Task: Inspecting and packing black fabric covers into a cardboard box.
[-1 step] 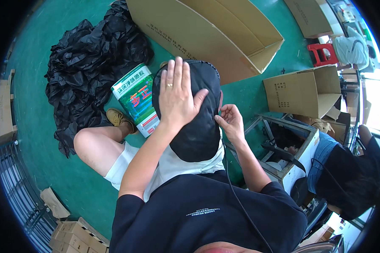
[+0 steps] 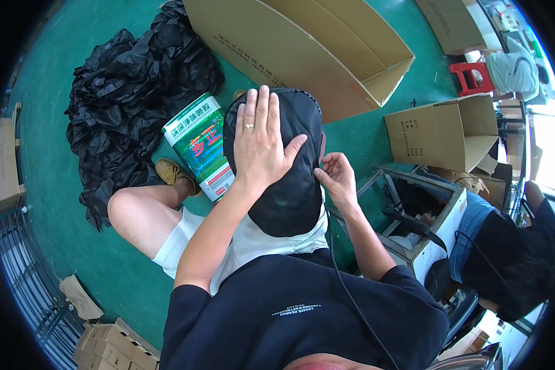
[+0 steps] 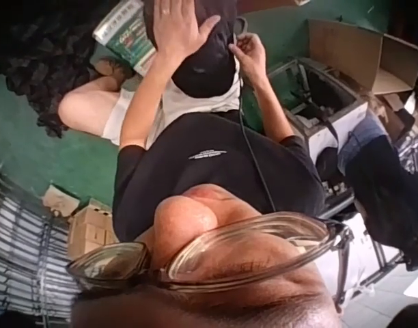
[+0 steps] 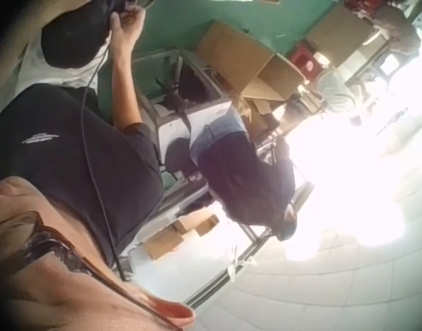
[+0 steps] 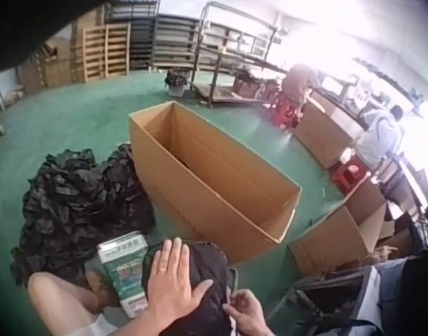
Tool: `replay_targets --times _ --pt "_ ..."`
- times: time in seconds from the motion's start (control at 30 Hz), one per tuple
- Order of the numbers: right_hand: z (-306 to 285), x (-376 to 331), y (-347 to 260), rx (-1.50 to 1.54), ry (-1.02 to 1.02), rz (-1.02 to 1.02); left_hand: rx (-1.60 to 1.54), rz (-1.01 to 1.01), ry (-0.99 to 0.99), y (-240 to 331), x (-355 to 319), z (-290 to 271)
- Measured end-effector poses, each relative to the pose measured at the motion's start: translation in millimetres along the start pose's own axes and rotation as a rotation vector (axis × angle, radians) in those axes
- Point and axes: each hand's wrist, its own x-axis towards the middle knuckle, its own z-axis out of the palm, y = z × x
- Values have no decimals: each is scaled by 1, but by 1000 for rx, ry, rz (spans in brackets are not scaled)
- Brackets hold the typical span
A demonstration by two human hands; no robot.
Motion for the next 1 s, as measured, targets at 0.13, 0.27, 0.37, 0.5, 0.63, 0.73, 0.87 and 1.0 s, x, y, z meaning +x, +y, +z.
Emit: replay_targets --times 0.13,0.27,0.37,0.5,0.63,0.73,0.87,1.0 --pt "-5 6 -4 90 82 -85 -92 85 -70 15 -22 0" --pt "1 26 -32 -13 221 -283 -170 155 -164 28 -67 4" --pt "22 38 -74 -224 232 -645 -197 164 -214 33 -102 8" --pt "46 48 -97 -681 170 -901 -266 212 -265 33 -140 13" --pt "65 52 -78 -961 -138 -761 -270 294 -289 25 -169 9" --pt "64 45 -81 -998 -220 -739 -303 294 -284 10 -155 -14" --pt "61 27 -71 -1020 -225 -735 -358 460 8 -51 -117 -50" --pt "56 11 -63 -996 -220 -709 -177 221 98 -146 -49 -77"
